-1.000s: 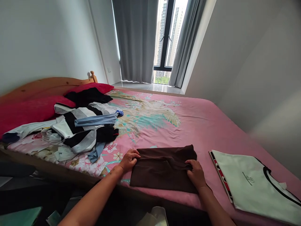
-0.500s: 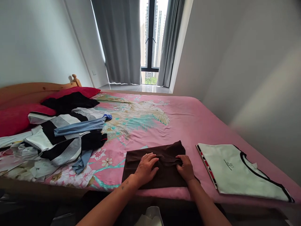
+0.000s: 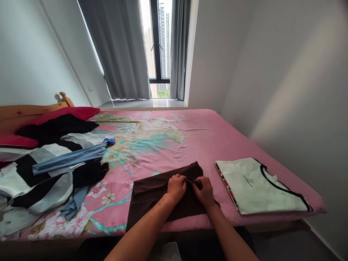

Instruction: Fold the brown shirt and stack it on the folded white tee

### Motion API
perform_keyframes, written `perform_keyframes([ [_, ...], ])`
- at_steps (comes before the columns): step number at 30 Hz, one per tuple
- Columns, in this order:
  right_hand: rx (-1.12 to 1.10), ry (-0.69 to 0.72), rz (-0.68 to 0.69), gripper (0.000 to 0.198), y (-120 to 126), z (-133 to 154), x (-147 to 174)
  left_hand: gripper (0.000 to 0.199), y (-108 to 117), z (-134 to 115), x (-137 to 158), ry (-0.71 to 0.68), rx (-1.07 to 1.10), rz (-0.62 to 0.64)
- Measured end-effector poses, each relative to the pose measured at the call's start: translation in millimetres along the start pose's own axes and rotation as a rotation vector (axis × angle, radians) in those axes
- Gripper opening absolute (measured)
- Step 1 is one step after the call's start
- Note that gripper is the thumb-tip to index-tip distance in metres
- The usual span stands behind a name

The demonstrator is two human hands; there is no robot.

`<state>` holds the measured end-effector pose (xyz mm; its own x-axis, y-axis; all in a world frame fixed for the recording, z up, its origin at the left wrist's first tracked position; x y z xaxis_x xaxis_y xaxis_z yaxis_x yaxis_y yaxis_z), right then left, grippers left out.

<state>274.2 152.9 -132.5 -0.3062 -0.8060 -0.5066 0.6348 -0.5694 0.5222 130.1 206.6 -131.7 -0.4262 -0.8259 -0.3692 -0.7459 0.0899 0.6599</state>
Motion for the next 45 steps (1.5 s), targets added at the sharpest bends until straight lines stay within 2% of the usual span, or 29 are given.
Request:
perform_keyframes([
  [2,0.016,0.021,0.022,0.015,-1,4,1,0.028,5,13,-4,0.051,0.072,-0.068],
  [5,0.033,0.124,0.141,0.015,-10,19,5,0.041,13,25,-7,0.080,0.215,-0.132],
  [7,0.082,0.205,0.257,0.013,-21,32,8,0.042,17,25,-8,0.063,0.295,-0.143],
  [11,0.252,0.329,0.537,0.041,-56,56,12,0.038,26,18,-9,0.005,0.388,-0.146],
  [13,0.283,0.364,0.628,0.049,-68,61,9,0.036,29,15,-7,-0.022,0.410,-0.144],
  [15,0.327,0.331,0.662,0.048,-75,54,-2,0.034,30,13,-5,-0.053,0.430,-0.128],
  [18,0.468,0.178,0.644,0.046,-77,17,-25,0.029,25,8,2,-0.104,0.433,-0.062],
  [21,0.558,0.108,0.635,0.047,-73,-16,-38,0.025,12,1,13,-0.172,0.284,0.072],
  [25,0.580,0.124,0.640,0.049,-70,-29,-36,0.035,-6,-14,29,-0.279,-0.061,0.294],
  [28,0.608,0.097,0.615,0.051,-69,-32,-35,0.047,-10,-22,37,-0.287,-0.136,0.405],
  [31,0.631,0.015,0.587,0.053,-66,-43,-36,0.043,0,-27,33,-0.277,-0.062,0.385],
  [34,0.557,-0.027,0.519,0.054,-54,-51,-41,0.032,19,-17,19,-0.246,-0.019,0.204],
  [37,0.393,-0.029,0.299,0.045,-25,-49,-55,0.037,28,-2,5,-0.246,-0.052,0.075],
  [40,0.328,-0.071,0.126,0.038,-4,-35,-67,0.041,16,10,-3,-0.262,-0.129,0.128],
  [43,0.290,-0.011,0.141,0.037,-17,7,-63,0.041,4,15,-3,-0.259,-0.233,0.189],
  [45,0.277,0.099,0.275,0.036,-44,38,-50,0.042,0,18,2,-0.238,-0.301,0.203],
])
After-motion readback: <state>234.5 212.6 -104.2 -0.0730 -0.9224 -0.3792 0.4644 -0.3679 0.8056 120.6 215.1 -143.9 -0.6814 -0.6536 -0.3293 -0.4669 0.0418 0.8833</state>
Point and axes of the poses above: each hand's wrist, its own x-axis away from the middle knuckle, its own y-axis out of the back of the hand, z = x × y, the point moved 10 cm from there along -x, towards the middle knuckle, and after that the axes turned 15 degrees about -y, right-handed, at the moved point
